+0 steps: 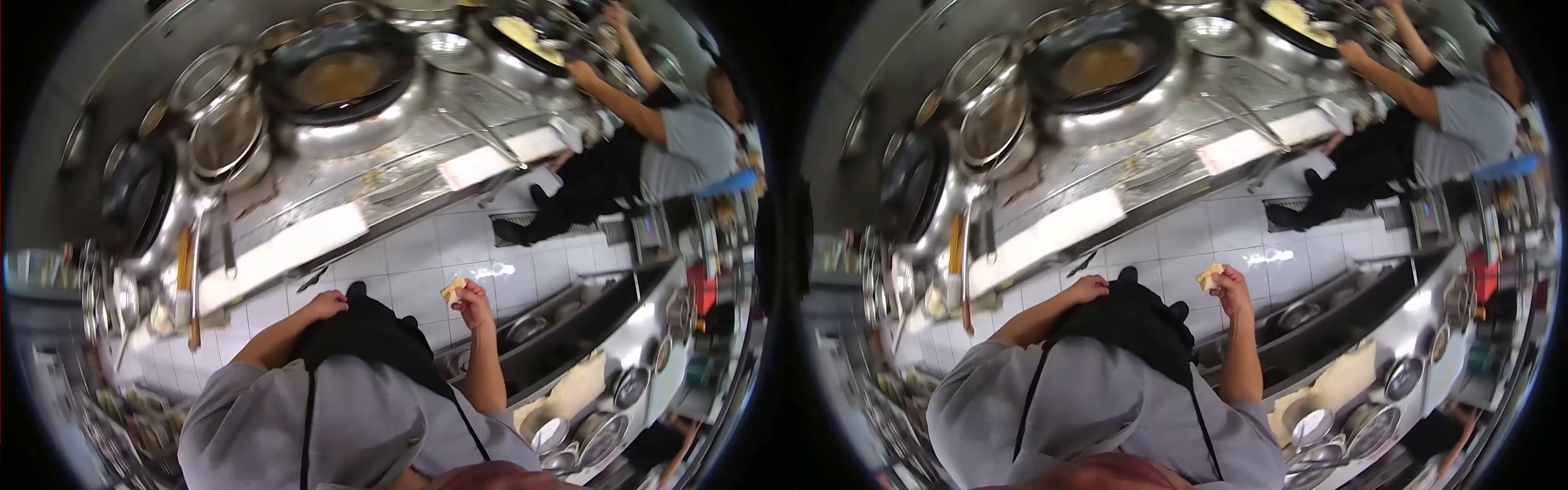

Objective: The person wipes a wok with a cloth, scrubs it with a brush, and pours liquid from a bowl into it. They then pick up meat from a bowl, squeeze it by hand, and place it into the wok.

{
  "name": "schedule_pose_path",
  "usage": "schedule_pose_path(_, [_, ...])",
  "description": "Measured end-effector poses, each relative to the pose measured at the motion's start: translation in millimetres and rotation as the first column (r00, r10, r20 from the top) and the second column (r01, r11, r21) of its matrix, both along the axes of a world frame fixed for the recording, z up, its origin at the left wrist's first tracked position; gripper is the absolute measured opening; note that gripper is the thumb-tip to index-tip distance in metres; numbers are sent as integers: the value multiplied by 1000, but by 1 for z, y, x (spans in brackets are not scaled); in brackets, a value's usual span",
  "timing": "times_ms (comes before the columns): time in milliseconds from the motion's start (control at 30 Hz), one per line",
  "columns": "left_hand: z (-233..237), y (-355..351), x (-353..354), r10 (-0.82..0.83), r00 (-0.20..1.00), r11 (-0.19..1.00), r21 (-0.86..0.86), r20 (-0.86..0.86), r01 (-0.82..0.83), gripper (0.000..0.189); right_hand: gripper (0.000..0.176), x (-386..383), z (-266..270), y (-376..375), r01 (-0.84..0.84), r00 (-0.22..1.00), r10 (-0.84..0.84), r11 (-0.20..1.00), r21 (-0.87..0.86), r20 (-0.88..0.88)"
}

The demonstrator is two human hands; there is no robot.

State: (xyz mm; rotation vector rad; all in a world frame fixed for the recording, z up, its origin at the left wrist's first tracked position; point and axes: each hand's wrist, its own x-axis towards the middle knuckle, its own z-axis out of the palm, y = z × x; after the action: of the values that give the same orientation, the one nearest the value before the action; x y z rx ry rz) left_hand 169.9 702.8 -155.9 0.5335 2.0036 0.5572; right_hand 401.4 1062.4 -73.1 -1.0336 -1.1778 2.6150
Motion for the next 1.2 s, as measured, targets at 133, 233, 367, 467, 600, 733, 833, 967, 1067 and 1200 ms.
schedule_pose_path(133, [5, -54, 13, 154, 981, 988, 20, -116, -152, 44, 20, -78, 60, -9, -275, 954, 294, 936, 221, -58])
schedule_pose_path(233, [1, -95, 22, 357, 929, 934, 48, -94, -354, 42, 19, -133, 89, -38, -468, 854, 515, 822, 324, -75])
schedule_pose_path(367, [-17, -156, 47, 408, 883, 903, -42, -234, -428, 38, 22, -206, 129, -125, -607, 772, 619, 786, 123, -144])
schedule_pose_path(467, [-44, -201, 72, 491, 847, 854, -80, -204, -514, 36, 28, -240, 153, -184, -679, 717, 657, 734, -16, -234])
schedule_pose_path(600, [-74, -232, 99, 566, 795, 791, -128, -217, -598, 40, 37, -269, 179, -232, -796, 566, 806, 589, 139, -174])
schedule_pose_path(733, [-89, -241, 118, 595, 786, 797, -5, -168, -605, 41, 37, -271, 206, -250, -818, 560, 812, 573, 45, -164])
schedule_pose_path(833, [-89, -231, 128, 700, 701, 689, -125, -136, -713, 42, 40, -269, 238, -249, -852, 521, 839, 501, -150, -157])
schedule_pose_path(967, [-166, -250, 156, 727, 687, 687, -14, 13, -727, 38, 46, -258, 329, -251, -843, 519, 800, 420, -336, -302])
schedule_pose_path(1067, [-116, -223, 132, 805, 588, 591, -198, 81, -782, 37, 42, -254, 381, -241, -924, 371, 776, 254, -287, -510])
schedule_pose_path(1200, [-87, -203, 101, 738, 668, 663, -83, -95, -744, 39, 40, -262, 400, -235, -865, 80, 691, 406, 294, -718])
